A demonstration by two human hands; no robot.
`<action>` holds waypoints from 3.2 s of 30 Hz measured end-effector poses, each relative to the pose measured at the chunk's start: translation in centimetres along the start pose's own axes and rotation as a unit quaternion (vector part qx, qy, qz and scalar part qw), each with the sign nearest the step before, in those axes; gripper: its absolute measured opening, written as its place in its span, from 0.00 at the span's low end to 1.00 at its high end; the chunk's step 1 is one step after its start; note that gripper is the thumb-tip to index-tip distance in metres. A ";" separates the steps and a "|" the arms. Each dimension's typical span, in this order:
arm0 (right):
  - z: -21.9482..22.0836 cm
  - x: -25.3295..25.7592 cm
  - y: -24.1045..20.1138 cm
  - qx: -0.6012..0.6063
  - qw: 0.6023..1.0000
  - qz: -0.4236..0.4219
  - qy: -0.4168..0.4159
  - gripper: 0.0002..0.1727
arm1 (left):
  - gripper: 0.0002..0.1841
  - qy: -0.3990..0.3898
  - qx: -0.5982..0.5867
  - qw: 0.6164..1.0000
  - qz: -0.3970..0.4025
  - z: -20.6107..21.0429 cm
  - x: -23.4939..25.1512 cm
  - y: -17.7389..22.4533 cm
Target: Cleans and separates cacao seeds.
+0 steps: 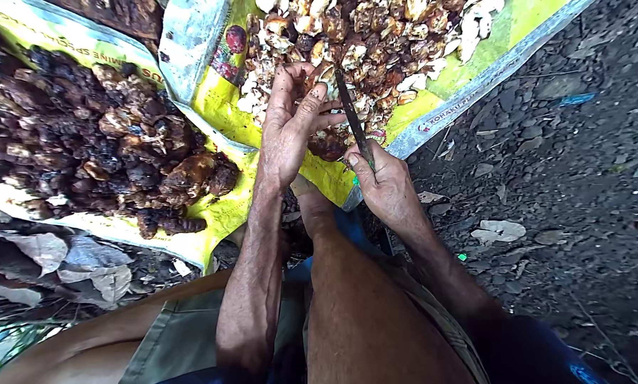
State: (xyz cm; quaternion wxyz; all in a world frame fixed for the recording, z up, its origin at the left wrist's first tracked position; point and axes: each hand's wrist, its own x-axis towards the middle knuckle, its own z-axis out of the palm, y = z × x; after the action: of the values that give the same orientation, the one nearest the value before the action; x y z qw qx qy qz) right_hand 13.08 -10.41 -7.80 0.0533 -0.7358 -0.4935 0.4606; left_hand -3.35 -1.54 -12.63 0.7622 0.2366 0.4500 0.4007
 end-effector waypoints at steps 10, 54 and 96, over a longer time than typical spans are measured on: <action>0.1 -0.5 0.2 0.017 1.000 0.013 -0.018 0.14 | 0.18 -0.039 -0.138 0.990 -0.002 0.4 0.1 0.1; 1.2 -1.0 -1.6 -0.045 0.998 -0.018 0.035 0.13 | 0.28 -0.009 0.089 0.996 0.003 2.9 -4.2 1.8; 2.5 0.9 0.4 -0.096 0.993 -0.016 0.061 0.13 | 0.20 0.128 0.149 0.980 0.042 2.7 -1.6 -1.6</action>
State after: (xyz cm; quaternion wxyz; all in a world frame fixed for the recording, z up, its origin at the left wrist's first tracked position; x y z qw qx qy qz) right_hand 11.64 -10.88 -9.95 0.0195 -0.7563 -0.5431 0.3643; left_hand -0.78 -3.74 -11.66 0.6374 0.3125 0.5879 0.3877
